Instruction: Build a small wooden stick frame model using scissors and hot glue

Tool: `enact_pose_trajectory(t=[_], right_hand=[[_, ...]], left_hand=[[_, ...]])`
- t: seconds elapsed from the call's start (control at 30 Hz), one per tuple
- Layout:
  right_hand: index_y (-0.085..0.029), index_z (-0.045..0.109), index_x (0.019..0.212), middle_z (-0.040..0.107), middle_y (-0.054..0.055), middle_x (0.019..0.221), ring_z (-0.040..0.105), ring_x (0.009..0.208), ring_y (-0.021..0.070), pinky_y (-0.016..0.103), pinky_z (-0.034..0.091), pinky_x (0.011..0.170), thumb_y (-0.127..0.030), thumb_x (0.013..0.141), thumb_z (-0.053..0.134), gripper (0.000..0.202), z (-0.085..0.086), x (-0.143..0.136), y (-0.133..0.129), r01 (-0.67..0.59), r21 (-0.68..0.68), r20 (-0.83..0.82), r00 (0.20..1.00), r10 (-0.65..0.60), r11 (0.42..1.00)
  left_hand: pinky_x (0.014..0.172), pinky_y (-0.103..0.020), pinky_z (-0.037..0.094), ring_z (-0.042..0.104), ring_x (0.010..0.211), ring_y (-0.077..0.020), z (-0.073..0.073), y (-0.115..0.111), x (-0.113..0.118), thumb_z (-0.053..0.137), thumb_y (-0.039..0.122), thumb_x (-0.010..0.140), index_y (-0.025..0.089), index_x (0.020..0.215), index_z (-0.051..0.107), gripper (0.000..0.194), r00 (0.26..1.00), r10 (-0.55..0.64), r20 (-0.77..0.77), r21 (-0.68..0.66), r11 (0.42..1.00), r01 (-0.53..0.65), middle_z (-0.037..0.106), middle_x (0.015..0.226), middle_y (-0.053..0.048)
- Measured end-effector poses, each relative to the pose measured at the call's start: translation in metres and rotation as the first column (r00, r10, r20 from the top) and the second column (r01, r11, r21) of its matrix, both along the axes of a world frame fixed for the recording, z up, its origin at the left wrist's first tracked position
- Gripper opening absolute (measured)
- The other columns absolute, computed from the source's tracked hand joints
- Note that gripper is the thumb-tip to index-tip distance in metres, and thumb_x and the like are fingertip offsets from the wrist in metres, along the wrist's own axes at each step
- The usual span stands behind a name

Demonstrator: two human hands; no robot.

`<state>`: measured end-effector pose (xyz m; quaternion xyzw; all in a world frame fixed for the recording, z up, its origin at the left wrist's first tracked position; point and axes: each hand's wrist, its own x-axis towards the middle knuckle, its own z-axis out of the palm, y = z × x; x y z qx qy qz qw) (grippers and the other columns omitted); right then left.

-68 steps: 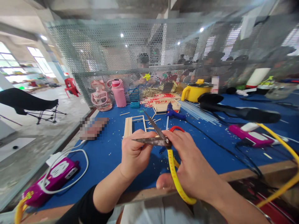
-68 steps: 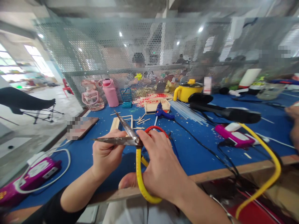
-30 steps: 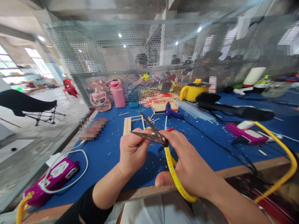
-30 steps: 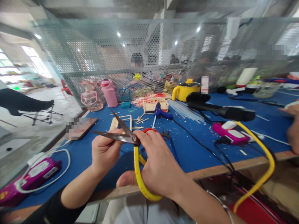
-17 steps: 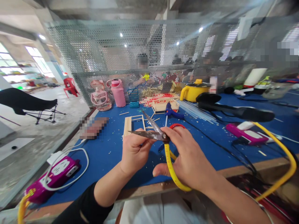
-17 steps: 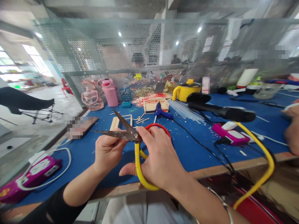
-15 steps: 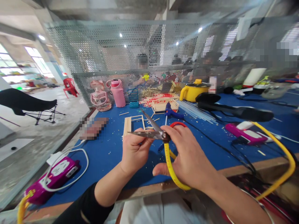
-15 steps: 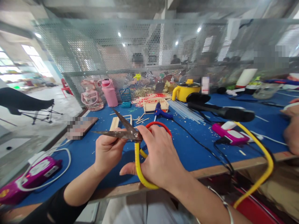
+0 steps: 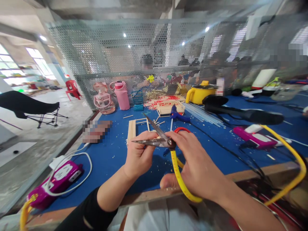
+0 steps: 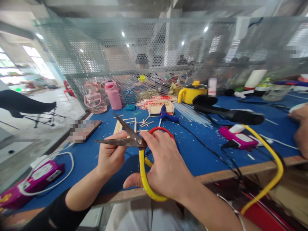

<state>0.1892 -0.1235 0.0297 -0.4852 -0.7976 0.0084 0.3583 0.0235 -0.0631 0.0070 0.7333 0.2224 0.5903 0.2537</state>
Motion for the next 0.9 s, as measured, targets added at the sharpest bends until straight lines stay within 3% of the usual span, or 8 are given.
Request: enact_pose_trajectory(t=[0.2, 0.5, 0.9], right_hand=[[-0.02, 0.042, 0.125, 0.052, 0.012, 0.113, 0.05, 0.102, 0.0295, 0.048, 0.042, 0.091, -0.053, 0.056, 0.079, 0.085, 0.0008, 0.0014, -0.003, -0.035, -0.057, -0.018, 0.999, 0.034, 0.998], [-0.021, 0.039, 0.128, 0.053, 0.013, 0.112, 0.051, 0.101, 0.0313, 0.049, 0.042, 0.088, -0.057, 0.058, 0.076, 0.087, -0.0043, 0.0012, -0.0024, 0.019, 0.017, 0.021, 1.0, -0.019, 1.0], [-0.015, 0.047, 0.124, 0.051, 0.014, 0.106, 0.049, 0.097, 0.0304, 0.05, 0.043, 0.086, -0.08, 0.052, 0.06, 0.098, 0.0027, 0.002, -0.0001, 0.042, 0.075, 0.107, 0.993, -0.05, 0.996]], left_hand=[[0.071, -0.027, 0.049, 0.064, 0.076, -0.0164, 0.0006, 0.0, -0.0001, 0.053, 0.021, 0.089, 0.017, 0.088, 0.07, 0.018, 1.0, -0.01, -0.021, -0.003, 1.0, 0.01, 0.072, 0.086, -0.007], [0.07, -0.027, 0.049, 0.064, 0.076, -0.0154, 0.0033, -0.0007, -0.0001, 0.052, 0.016, 0.087, 0.018, 0.09, 0.07, 0.018, 0.999, -0.023, -0.037, 0.038, 0.999, 0.024, 0.073, 0.089, -0.007], [0.063, -0.024, 0.048, 0.061, 0.066, -0.0135, 0.006, -0.0032, 0.002, 0.053, 0.015, 0.086, 0.016, 0.082, 0.071, 0.018, 1.0, 0.022, -0.014, 0.034, 0.999, -0.022, 0.071, 0.076, -0.005]])
